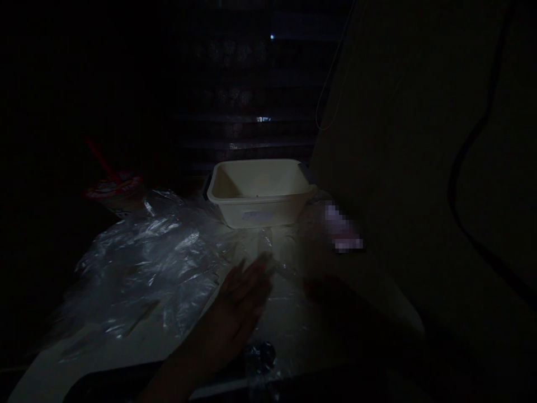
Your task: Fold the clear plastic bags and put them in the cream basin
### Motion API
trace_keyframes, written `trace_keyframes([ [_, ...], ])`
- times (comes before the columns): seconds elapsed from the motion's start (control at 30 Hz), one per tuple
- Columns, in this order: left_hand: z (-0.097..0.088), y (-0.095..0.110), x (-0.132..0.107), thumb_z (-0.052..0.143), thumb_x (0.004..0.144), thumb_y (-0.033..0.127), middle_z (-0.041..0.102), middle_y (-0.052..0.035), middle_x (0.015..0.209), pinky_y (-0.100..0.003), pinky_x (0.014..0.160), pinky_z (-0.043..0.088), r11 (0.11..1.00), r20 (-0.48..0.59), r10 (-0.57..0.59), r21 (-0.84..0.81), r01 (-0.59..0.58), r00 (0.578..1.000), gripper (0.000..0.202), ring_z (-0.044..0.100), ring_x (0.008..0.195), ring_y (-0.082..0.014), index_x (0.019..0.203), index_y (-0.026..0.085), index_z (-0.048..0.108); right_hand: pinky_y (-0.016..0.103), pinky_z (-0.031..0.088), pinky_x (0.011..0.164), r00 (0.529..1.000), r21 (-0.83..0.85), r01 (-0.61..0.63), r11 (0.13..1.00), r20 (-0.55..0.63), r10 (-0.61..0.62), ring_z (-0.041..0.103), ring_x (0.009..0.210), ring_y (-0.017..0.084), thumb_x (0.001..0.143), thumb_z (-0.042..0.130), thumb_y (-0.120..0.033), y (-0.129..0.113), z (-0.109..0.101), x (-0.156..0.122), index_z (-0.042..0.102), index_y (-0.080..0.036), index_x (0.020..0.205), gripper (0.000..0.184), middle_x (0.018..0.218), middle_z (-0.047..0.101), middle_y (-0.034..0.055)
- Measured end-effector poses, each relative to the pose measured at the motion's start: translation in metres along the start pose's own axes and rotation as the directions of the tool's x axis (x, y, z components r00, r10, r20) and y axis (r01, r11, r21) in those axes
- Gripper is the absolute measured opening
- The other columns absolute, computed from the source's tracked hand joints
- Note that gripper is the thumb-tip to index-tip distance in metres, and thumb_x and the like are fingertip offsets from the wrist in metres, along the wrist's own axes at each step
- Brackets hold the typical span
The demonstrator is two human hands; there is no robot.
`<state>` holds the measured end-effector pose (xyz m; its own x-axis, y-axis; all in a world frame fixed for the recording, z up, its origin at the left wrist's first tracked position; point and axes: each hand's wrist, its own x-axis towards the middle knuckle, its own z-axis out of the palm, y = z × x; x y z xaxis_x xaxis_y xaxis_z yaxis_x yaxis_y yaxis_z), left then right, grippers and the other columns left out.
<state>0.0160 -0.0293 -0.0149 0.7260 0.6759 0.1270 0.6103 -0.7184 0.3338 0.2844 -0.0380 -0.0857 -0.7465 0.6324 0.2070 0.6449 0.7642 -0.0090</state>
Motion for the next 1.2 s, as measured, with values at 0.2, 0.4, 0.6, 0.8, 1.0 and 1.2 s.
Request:
trace_keyframes([
  [0.2, -0.003, 0.006, -0.041, 0.032, 0.080, 0.018, 0.018, -0.0053, 0.134, -0.035, 0.093, 0.031, 0.998, -0.028, -0.012, -0.063, 0.010, 1.000, 0.050, 0.023, 0.119, -0.0197, 0.128, 0.016, 0.017, 0.042, 0.029, 0.090, 0.995, 0.051, -0.047, 0.998, 0.092, 0.042, 0.029, 0.116, 0.021, 0.079, 0.035, -0.025, -0.004, 0.000, -0.005, 0.021, -0.022, 0.127, 0.050, 0.129, 0.029, 0.0056],
  [0.4, 0.035, 0.004, -0.059, 0.041, 0.077, 0.020, 0.035, -0.0107, 0.125, -0.047, 0.093, 0.023, 0.946, -0.032, 0.204, 0.263, -0.188, 0.978, 0.051, 0.026, 0.117, -0.0245, 0.125, 0.011, 0.024, 0.044, 0.020, 0.093, 0.990, 0.150, -0.030, 0.988, 0.144, 0.009, 0.028, 0.116, 0.021, 0.081, 0.030, -0.026, -0.010, 0.006, 0.005, 0.023, -0.028, 0.126, 0.045, 0.127, 0.035, 0.0018],
  [0.6, 0.041, 0.011, -0.055, 0.041, 0.079, 0.014, 0.050, -0.0051, 0.114, -0.040, 0.095, 0.028, 0.922, -0.256, 0.325, 0.300, -0.245, 0.911, 0.029, 0.029, 0.116, -0.0209, 0.107, 0.014, 0.048, 0.044, 0.016, 0.095, 0.991, 0.184, -0.029, 0.983, 0.130, 0.005, 0.029, 0.115, 0.021, 0.080, 0.034, -0.036, -0.021, -0.003, -0.007, 0.028, -0.028, 0.123, 0.044, 0.125, 0.037, 0.0027],
  [0.8, 0.029, 0.021, -0.062, 0.033, 0.083, 0.024, 0.050, 0.0011, 0.114, -0.033, 0.091, 0.036, 0.997, -0.200, 0.048, -0.044, -0.058, 0.979, 0.038, 0.037, 0.112, -0.0161, 0.121, 0.029, 0.030, 0.043, 0.033, 0.084, 0.995, 0.221, -0.070, 0.973, 0.091, 0.051, 0.042, 0.101, 0.020, 0.080, 0.041, -0.033, -0.037, -0.027, -0.013, 0.043, -0.020, 0.110, 0.033, 0.117, 0.040, 0.0072],
  [1.0, 0.031, 0.022, -0.066, 0.035, 0.083, 0.031, 0.050, 0.0037, 0.114, -0.032, 0.090, 0.036, 0.993, -0.179, 0.027, -0.112, -0.048, 0.983, 0.044, 0.043, 0.106, -0.0164, 0.124, 0.037, 0.020, 0.037, 0.041, 0.076, 0.996, 0.281, -0.079, 0.956, 0.050, 0.068, 0.048, 0.091, 0.016, 0.081, 0.040, -0.029, -0.045, -0.032, -0.002, 0.046, -0.019, 0.104, 0.026, 0.109, 0.046, 0.0064],
  [1.2, 0.028, 0.017, -0.057, 0.032, 0.083, 0.023, 0.044, 0.0006, 0.120, -0.033, 0.087, 0.039, 0.991, -0.174, -0.038, -0.135, 0.014, 0.984, 0.041, 0.042, 0.107, -0.0171, 0.123, 0.032, 0.026, 0.036, 0.041, 0.076, 0.995, 0.343, -0.098, 0.934, 0.018, 0.098, 0.048, 0.090, 0.016, 0.081, 0.041, -0.029, -0.043, -0.033, 0.005, 0.047, -0.018, 0.104, 0.026, 0.108, 0.047, 0.0064],
])
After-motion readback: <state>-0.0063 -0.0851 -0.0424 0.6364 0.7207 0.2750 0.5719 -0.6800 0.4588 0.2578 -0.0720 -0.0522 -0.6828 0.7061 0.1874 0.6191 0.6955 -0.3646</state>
